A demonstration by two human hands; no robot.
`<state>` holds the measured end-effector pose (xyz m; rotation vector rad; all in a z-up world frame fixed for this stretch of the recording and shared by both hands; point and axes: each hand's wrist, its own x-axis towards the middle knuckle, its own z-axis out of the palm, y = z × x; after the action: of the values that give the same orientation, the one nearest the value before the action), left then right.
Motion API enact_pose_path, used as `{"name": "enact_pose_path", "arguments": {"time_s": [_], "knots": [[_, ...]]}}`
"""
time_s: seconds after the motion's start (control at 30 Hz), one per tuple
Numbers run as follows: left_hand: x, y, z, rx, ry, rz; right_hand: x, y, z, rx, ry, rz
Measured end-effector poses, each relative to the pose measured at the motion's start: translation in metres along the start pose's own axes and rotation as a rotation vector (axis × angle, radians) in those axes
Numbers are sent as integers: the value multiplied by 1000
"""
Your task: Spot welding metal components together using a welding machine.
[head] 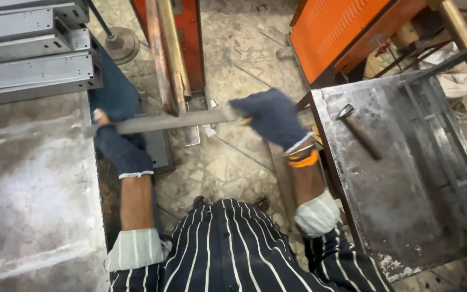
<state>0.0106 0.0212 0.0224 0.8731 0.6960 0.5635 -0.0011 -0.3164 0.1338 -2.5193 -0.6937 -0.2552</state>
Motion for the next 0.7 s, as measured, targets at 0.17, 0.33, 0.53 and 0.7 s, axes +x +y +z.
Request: {"name": "enact_pose_path", "arguments": {"time_s": [0.17, 0.33, 0.53, 0.7], "knots": [[-59, 30, 37, -37, -220, -79, 1, -2, -63, -100, 18, -82], [-51, 30, 28, -40, -187, -124, 8, -12, -60, -207, 84, -151], [44, 18, -43, -248, -182, 145, 23, -54, -15, -115, 122, -208], [-12, 30, -12, -108, -155, 51, 17, -33, -40, -35, -3, -179]]}}
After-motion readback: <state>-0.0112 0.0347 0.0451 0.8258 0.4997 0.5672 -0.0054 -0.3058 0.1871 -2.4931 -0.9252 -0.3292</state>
